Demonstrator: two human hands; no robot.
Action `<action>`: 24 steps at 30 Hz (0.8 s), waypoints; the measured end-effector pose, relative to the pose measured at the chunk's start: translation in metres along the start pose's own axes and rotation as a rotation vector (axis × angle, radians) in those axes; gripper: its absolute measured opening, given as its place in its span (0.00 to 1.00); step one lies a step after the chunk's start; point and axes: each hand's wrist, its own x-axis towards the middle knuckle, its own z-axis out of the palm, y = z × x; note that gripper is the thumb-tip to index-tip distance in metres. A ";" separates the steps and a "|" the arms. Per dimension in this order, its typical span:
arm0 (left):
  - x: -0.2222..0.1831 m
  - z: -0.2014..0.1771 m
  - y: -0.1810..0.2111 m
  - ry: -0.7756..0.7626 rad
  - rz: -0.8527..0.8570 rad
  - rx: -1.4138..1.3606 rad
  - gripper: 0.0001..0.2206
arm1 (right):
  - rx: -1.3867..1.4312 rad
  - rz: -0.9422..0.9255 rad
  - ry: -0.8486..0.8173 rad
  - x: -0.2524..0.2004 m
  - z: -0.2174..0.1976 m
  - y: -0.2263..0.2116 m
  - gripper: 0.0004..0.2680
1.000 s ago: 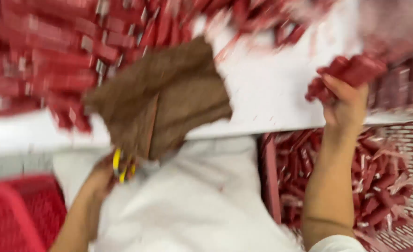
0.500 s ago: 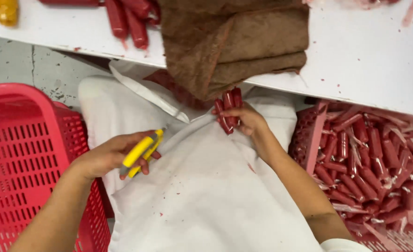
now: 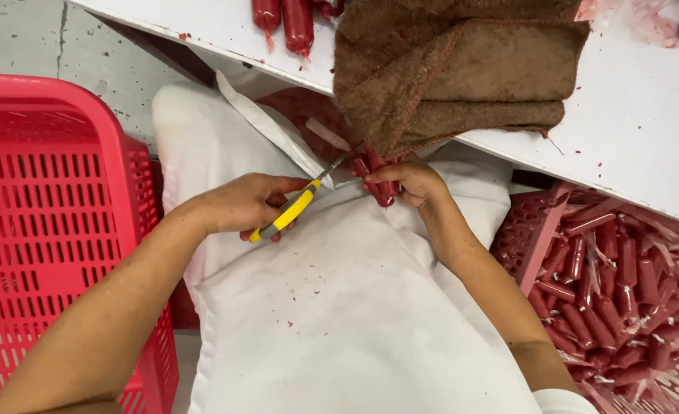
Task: Using scissors to separate strings of small red packaged food items and sorting them into different baskets on a production line.
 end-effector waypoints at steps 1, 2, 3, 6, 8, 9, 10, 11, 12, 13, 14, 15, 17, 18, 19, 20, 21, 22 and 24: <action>0.002 -0.001 -0.002 0.019 -0.005 0.017 0.35 | -0.003 0.021 0.017 -0.001 0.004 -0.002 0.16; 0.005 -0.001 -0.004 0.038 -0.010 0.033 0.35 | -0.006 0.042 0.034 -0.001 0.008 -0.005 0.17; 0.003 -0.003 -0.004 0.035 -0.012 0.033 0.35 | -0.004 0.045 0.036 0.002 0.005 -0.001 0.17; -0.002 -0.007 -0.006 0.048 -0.033 0.040 0.34 | -0.058 0.065 0.034 0.010 -0.005 0.007 0.16; -0.008 -0.010 -0.010 0.039 -0.051 0.031 0.34 | -0.122 0.056 0.055 0.014 -0.007 0.005 0.17; -0.010 -0.010 -0.008 0.040 -0.053 0.031 0.34 | -0.120 0.057 0.053 0.015 -0.009 0.004 0.17; -0.012 -0.010 -0.007 0.028 -0.063 0.009 0.35 | -0.180 0.061 0.052 0.017 -0.011 0.004 0.17; -0.014 -0.010 -0.006 0.016 -0.074 -0.014 0.36 | -0.239 0.065 0.051 0.018 -0.012 0.003 0.18; -0.015 -0.010 -0.005 0.016 -0.076 -0.013 0.36 | -0.237 0.065 0.050 0.016 -0.011 0.005 0.18; -0.016 -0.010 -0.002 0.018 -0.075 -0.003 0.36 | -0.228 0.042 0.052 0.015 -0.011 0.006 0.19; -0.016 -0.010 0.000 0.019 -0.074 0.006 0.35 | -0.219 0.018 0.054 0.014 -0.010 0.007 0.19; -0.014 -0.010 -0.003 0.020 -0.073 0.008 0.35 | -0.218 0.015 0.054 0.014 -0.012 0.008 0.19; -0.011 -0.009 -0.009 0.035 -0.079 0.021 0.36 | -0.209 -0.008 0.085 0.016 -0.014 0.010 0.21; -0.010 -0.011 -0.012 0.034 -0.080 0.023 0.36 | -0.207 -0.009 0.085 0.018 -0.016 0.010 0.21; -0.010 -0.011 -0.015 0.044 -0.080 0.007 0.36 | -0.236 -0.029 0.101 0.019 -0.020 0.012 0.22; -0.009 -0.012 -0.018 0.053 -0.081 -0.009 0.36 | -0.265 -0.049 0.118 0.020 -0.023 0.014 0.24; -0.014 -0.011 -0.012 0.052 -0.080 -0.006 0.36 | -0.263 -0.051 0.119 0.024 -0.032 0.019 0.24; -0.019 -0.011 -0.007 0.040 -0.065 -0.039 0.36 | -0.343 -0.047 0.151 0.027 -0.041 0.023 0.23; -0.025 -0.012 -0.004 0.029 -0.051 -0.069 0.37 | -0.421 -0.045 0.183 0.025 -0.045 0.020 0.22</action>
